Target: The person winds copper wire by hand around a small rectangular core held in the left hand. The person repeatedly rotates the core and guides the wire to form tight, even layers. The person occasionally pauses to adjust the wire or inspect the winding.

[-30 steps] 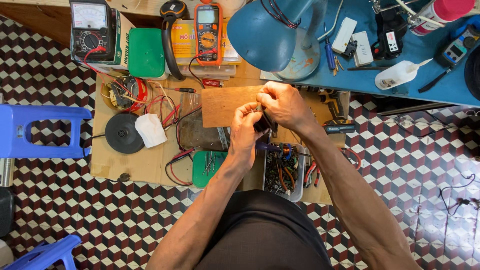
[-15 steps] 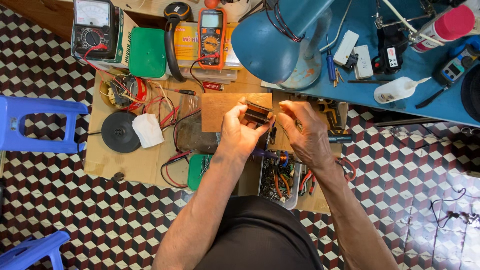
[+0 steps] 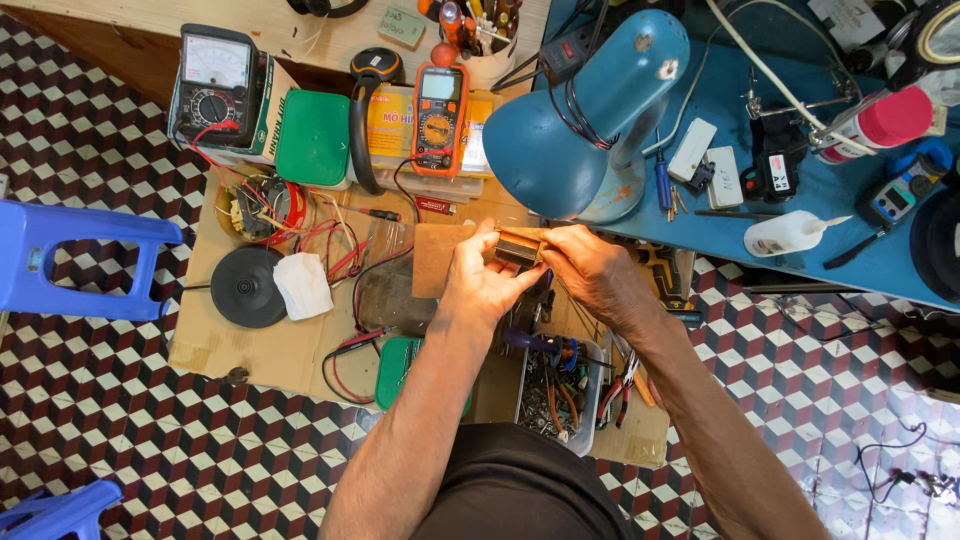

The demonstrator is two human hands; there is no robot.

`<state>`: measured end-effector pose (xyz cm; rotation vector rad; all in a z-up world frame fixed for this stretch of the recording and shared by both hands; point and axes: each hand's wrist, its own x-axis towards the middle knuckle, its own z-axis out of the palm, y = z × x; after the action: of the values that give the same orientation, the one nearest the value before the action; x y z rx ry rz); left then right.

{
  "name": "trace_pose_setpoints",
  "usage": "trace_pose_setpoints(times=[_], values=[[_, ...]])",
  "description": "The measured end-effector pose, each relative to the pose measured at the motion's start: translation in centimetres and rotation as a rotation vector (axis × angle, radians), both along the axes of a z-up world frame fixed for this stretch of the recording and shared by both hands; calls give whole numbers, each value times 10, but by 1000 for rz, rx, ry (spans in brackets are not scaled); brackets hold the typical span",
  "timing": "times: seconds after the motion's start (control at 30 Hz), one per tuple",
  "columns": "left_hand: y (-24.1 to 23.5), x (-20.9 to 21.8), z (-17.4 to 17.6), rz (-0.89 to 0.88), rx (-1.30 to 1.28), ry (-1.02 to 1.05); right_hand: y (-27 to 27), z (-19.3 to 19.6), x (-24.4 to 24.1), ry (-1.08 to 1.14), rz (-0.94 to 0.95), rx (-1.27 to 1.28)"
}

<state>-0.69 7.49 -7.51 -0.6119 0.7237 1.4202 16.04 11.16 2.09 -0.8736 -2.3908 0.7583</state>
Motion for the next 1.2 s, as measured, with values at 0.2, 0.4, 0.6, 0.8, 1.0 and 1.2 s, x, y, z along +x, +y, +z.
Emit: trace_pose_setpoints(times=[0.2, 0.4, 0.6, 0.8, 1.0, 1.2], values=[[12, -6, 7, -30, -82, 3, 7, 3, -4, -11, -20, -45], [12, -4, 8, -41, -66, 31, 11, 1, -2, -15, 4, 27], [13, -4, 6, -50, -49, 15, 14, -2, 0, -16, 51, 63], [11, -3, 6, -50, -20, 29, 12, 1, -1, -35, 50, 133], [8, -1, 12, -57, -32, 35, 8, 6, -1, -58, 51, 107], [8, -1, 22, -58, -38, 37, 7, 4, 2, -29, 60, 103]])
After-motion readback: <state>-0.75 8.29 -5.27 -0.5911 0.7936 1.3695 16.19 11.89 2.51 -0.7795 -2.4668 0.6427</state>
